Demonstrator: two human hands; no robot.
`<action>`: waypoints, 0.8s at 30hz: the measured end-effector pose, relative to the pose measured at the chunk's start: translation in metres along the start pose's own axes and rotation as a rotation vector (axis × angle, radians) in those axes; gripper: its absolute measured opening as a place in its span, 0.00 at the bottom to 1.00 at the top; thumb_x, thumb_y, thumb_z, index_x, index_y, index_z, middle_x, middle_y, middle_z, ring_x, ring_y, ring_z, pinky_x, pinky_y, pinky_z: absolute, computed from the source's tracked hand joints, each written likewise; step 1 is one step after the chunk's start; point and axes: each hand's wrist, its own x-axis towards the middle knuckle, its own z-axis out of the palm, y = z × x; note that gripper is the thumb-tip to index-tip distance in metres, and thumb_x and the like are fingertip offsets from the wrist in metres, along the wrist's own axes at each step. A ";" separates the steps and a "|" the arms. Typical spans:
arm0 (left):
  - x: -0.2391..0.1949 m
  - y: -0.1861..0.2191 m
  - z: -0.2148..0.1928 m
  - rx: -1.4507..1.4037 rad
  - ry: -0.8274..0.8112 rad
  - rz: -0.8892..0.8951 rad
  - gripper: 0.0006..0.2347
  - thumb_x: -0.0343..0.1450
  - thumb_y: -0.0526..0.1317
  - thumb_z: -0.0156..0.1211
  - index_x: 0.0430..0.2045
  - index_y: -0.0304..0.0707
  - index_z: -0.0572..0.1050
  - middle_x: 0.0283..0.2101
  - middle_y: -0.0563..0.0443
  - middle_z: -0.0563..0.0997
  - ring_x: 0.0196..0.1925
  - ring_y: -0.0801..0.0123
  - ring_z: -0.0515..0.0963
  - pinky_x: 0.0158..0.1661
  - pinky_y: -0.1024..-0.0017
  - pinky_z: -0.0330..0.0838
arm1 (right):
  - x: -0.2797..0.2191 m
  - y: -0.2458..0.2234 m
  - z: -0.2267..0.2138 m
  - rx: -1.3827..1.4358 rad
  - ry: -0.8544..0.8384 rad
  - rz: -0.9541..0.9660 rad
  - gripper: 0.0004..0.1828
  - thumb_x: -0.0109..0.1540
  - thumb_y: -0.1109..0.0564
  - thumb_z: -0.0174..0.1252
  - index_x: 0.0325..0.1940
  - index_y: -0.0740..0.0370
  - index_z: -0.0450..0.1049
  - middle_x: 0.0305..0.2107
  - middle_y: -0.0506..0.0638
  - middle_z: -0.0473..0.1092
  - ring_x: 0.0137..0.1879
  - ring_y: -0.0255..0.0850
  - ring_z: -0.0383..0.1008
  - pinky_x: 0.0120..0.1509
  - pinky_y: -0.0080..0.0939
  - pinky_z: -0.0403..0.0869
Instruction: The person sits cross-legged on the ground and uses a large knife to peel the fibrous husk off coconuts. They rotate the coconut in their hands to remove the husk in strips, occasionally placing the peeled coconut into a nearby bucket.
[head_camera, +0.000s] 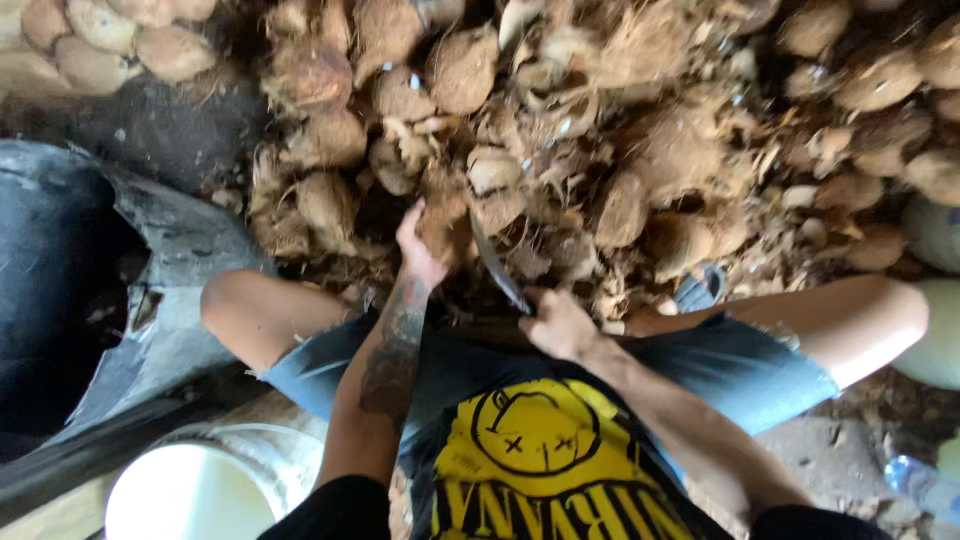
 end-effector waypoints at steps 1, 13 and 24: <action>0.001 0.001 0.005 -0.005 -0.049 0.023 0.17 0.66 0.50 0.69 0.39 0.35 0.85 0.43 0.36 0.88 0.44 0.48 0.88 0.53 0.56 0.81 | 0.000 -0.005 -0.003 -0.130 0.011 -0.095 0.10 0.50 0.60 0.57 0.27 0.72 0.77 0.21 0.69 0.74 0.30 0.67 0.76 0.40 0.61 0.73; 0.022 0.014 0.009 0.211 -0.205 0.234 0.22 0.66 0.50 0.71 0.50 0.38 0.81 0.51 0.35 0.85 0.52 0.47 0.86 0.59 0.52 0.77 | -0.011 -0.060 -0.018 0.293 -0.161 0.006 0.04 0.50 0.62 0.55 0.19 0.61 0.70 0.03 0.52 0.65 0.10 0.45 0.70 0.23 0.40 0.70; -0.015 0.019 0.023 0.048 0.059 -0.092 0.33 0.63 0.59 0.75 0.58 0.35 0.77 0.58 0.31 0.81 0.60 0.37 0.81 0.63 0.43 0.74 | 0.019 -0.010 -0.010 0.071 0.054 -0.497 0.13 0.56 0.60 0.53 0.18 0.64 0.64 0.08 0.59 0.56 0.14 0.58 0.57 0.24 0.48 0.65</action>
